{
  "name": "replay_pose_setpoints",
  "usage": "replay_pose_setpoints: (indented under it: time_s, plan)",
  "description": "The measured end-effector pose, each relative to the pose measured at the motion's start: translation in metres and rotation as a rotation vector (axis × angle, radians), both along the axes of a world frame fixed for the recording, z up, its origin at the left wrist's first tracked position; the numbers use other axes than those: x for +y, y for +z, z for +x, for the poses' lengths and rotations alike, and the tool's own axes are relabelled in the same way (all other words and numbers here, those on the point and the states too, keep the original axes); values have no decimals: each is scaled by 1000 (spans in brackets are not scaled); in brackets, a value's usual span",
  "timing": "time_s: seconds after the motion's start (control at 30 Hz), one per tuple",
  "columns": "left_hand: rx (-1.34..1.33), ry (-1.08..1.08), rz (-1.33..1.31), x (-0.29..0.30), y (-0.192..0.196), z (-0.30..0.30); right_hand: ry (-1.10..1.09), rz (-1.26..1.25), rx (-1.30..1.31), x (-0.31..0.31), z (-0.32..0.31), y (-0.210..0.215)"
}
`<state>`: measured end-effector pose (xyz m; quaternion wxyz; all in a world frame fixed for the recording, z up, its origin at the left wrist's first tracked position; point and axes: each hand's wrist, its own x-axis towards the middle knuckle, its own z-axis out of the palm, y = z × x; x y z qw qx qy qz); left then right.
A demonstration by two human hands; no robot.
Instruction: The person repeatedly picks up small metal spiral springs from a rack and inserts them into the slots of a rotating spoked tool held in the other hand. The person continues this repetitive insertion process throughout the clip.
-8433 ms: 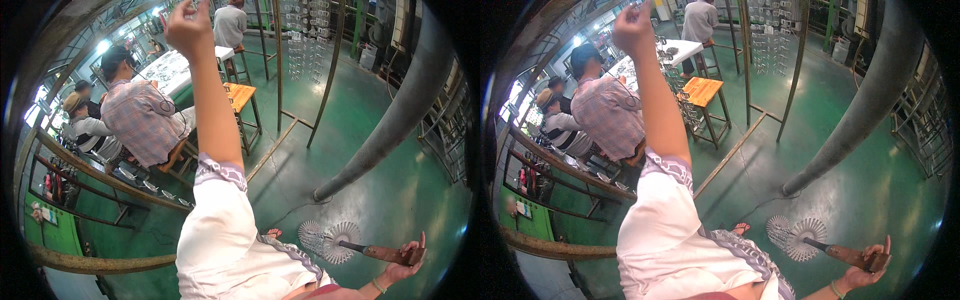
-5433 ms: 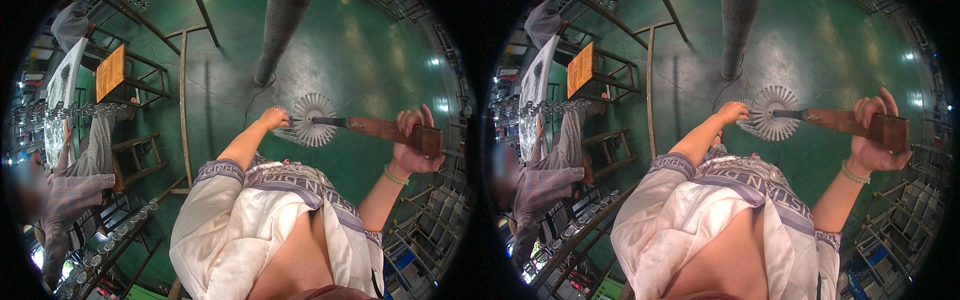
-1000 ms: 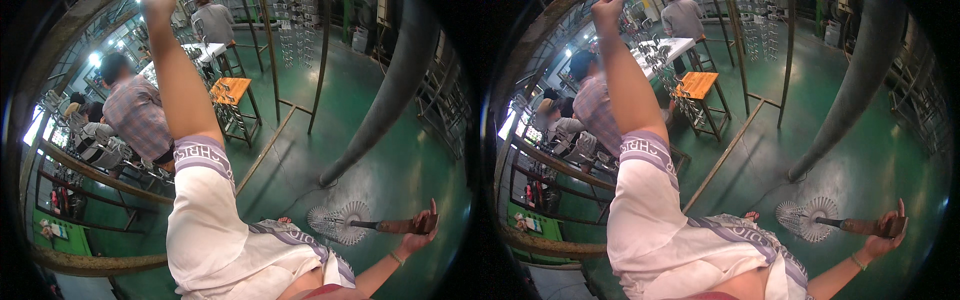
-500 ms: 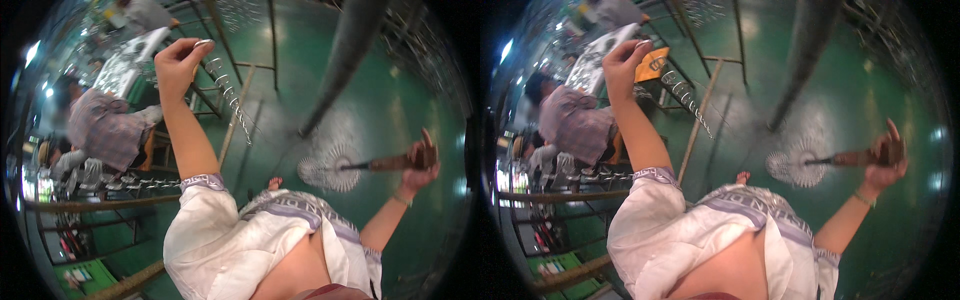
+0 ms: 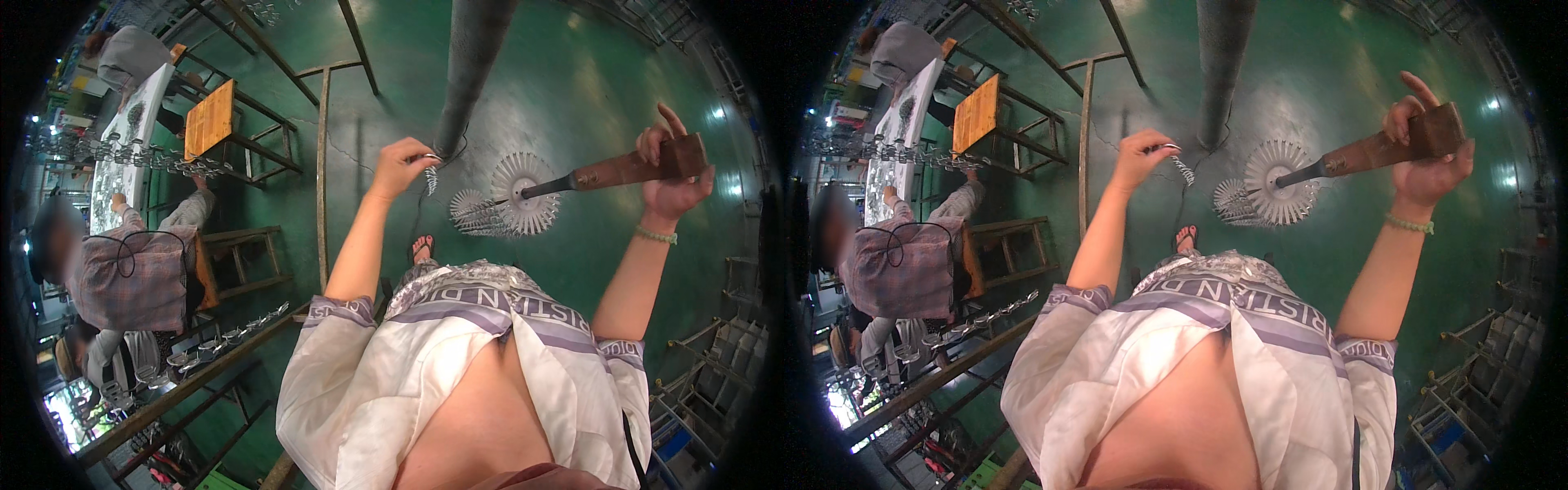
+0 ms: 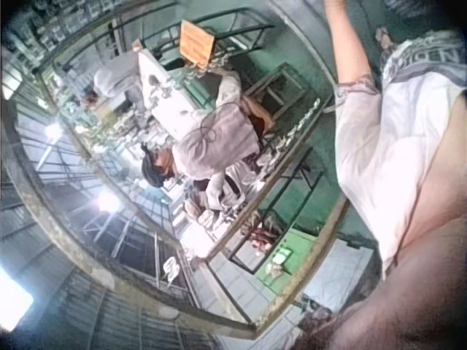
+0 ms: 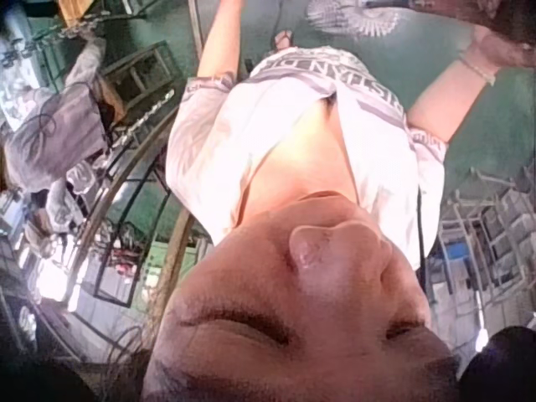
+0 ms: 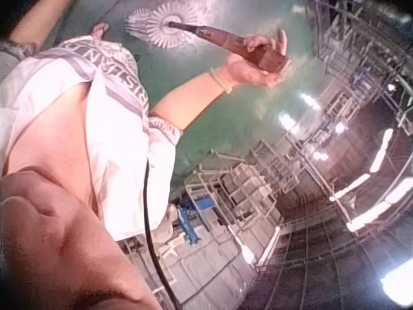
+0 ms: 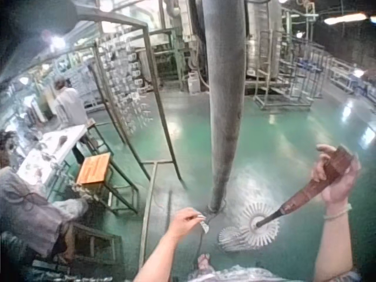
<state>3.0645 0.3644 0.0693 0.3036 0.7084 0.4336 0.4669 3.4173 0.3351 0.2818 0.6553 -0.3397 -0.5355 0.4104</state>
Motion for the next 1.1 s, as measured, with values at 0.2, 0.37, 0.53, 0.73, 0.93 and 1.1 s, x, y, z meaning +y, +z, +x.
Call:
replay_pose_setpoints:
  time_s: [0.2, 0.37, 0.53, 0.73, 0.93, 1.1]
  plan:
    - [60, -32, -129, 0, -86, 43, 95, -3, 37, 4, 9, -9]
    - [146, -104, -139, -3, -119, 68, 167, 14, 39, 3, 16, -9]
    - [282, -197, -129, -5, -148, 85, 240, 33, 65, 4, 19, -12]
    - [381, -283, -175, -10, -162, 95, 266, 28, 82, 3, 23, -15]
    - [408, -311, -199, -11, -169, 98, 330, 53, 81, 4, 30, -18]
    - [418, -330, -230, -10, -171, 103, 326, 52, 76, 2, 30, -19]
